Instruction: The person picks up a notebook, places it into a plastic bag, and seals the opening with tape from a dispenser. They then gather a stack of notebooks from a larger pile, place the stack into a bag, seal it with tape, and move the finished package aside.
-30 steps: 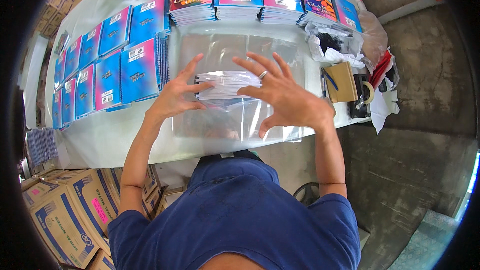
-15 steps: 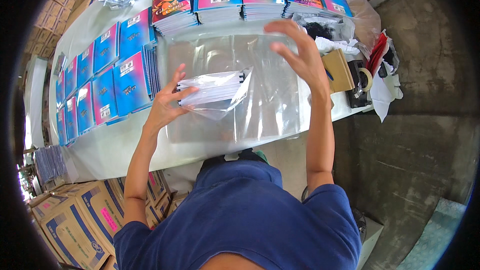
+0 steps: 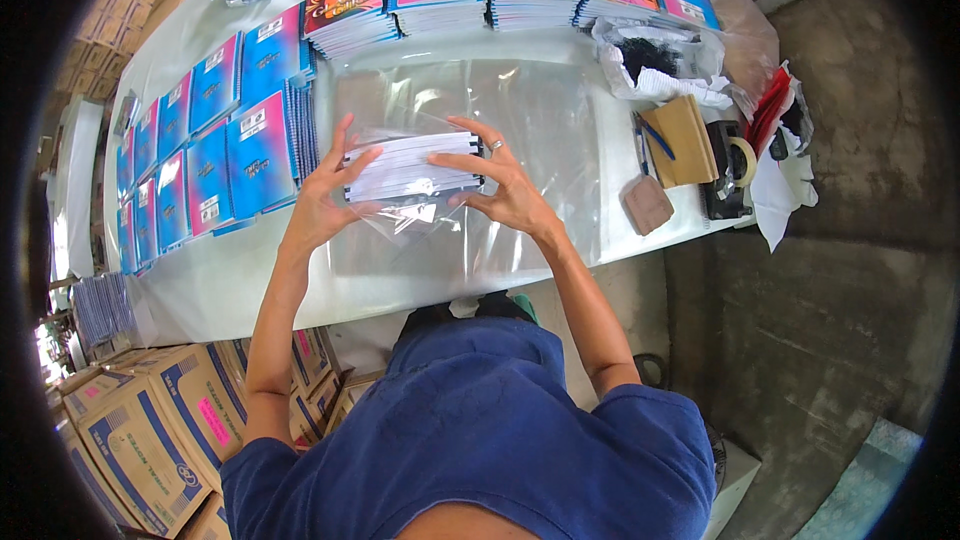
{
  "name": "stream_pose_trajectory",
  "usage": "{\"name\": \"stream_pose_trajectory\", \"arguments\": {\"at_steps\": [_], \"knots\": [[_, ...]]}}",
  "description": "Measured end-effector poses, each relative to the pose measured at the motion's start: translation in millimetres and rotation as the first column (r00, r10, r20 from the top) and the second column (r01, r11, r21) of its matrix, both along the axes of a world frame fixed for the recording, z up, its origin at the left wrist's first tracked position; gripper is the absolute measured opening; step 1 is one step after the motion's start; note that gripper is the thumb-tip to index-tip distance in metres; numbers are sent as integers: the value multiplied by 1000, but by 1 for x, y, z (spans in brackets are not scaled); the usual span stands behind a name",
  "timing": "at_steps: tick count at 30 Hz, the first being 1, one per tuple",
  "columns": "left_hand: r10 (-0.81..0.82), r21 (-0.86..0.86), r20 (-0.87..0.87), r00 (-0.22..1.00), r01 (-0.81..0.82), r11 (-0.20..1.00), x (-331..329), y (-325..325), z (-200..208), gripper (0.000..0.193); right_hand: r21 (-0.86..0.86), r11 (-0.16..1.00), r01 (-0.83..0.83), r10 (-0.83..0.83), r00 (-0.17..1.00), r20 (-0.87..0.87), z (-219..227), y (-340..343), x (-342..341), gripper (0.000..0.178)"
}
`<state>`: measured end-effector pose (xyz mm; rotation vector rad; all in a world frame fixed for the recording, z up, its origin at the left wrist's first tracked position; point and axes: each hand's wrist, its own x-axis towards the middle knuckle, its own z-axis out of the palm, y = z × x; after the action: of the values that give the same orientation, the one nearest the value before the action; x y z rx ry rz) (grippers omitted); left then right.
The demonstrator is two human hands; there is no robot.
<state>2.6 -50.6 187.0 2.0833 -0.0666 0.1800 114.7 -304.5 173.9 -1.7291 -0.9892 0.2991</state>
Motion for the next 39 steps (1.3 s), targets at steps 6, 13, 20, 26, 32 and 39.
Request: {"name": "stream_pose_trajectory", "arguments": {"at_steps": [6, 13, 20, 26, 32, 39], "knots": [[-19, 113, 95, 995, 8, 994, -6, 9, -9, 58, 139, 988, 70, -70, 998, -6, -11, -1, -1, 44], [-79, 220, 30, 996, 70, 973, 14, 8, 7, 62, 86, 993, 86, -92, 994, 62, -5, 7, -4, 39], [-110, 46, 120, 987, 105, 993, 25, 17, 20, 79, 10, 988, 156, -157, 988, 6, 0, 9, -10, 44], [7, 5, 183, 983, -8, 1000, -14, 30, -33, 56, 40, 983, 180, -178, 983, -53, -3, 13, -13, 45], [-65, 137, 120, 991, 48, 989, 7, 24, -5, 43, 33, 981, 190, -185, 976, -118, 3, 14, -10, 29], [-103, 236, 170, 980, 61, 970, 20, 24, -1, 31, -51, 962, 269, -274, 951, -141, 15, 22, -10, 17]]}}
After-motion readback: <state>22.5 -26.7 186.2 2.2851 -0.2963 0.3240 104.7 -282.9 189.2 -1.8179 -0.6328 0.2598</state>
